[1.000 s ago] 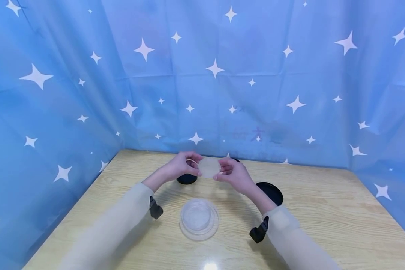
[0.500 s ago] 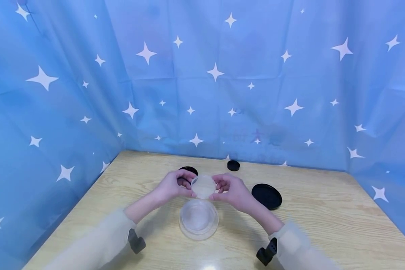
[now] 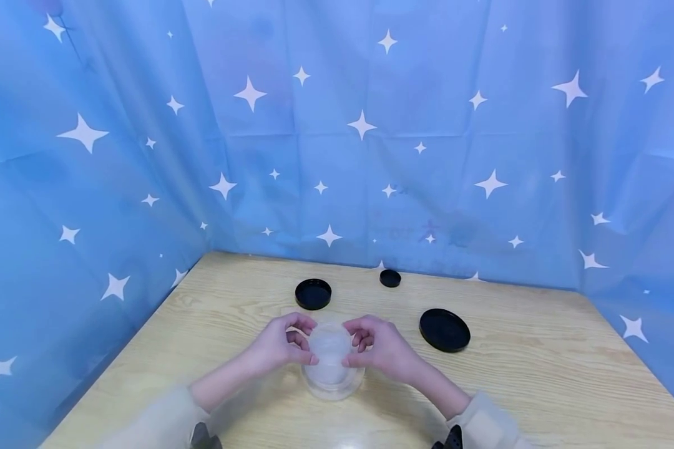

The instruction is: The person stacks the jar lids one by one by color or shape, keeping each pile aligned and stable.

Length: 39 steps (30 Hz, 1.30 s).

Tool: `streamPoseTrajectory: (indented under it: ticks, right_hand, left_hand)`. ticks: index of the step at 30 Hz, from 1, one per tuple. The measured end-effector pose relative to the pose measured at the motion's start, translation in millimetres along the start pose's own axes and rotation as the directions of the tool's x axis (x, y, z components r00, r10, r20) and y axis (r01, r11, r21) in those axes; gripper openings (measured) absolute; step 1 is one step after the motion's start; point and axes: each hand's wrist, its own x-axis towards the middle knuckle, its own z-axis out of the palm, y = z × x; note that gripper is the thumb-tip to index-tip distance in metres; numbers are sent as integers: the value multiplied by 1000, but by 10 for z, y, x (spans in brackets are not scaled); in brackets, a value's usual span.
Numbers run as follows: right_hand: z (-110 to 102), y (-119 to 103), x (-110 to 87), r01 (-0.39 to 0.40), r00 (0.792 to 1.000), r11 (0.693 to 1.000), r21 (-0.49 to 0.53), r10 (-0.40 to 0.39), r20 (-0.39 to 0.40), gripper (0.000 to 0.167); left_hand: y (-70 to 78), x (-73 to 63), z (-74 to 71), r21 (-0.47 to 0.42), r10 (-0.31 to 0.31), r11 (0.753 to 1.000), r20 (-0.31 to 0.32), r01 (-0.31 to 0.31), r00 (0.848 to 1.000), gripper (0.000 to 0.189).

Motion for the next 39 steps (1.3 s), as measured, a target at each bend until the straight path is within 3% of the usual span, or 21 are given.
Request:
streamPoseTrajectory:
  ticks: [12,22,31,39]
  right_hand:
    - [96,66,-7,3,1000,998,-69,-1,28,53]
    - [164,91,-3,12,1000,992,-123,-8,30,57]
    - [181,107,14,-7,999,983,-183,16,44,59]
    - [187,93,4,17,999,972,-234,-8,38,60]
  left_hand:
    - [-88,-27,71,75,-9,997,-56,14,998,60]
    - [-121,-35,71,118,-10,993,-30,13,999,60]
    - [-133,-28,76,128,-19,991,-30,22,999,58]
    - [-118,-31,90,163,-25,986,-41,31,999,59]
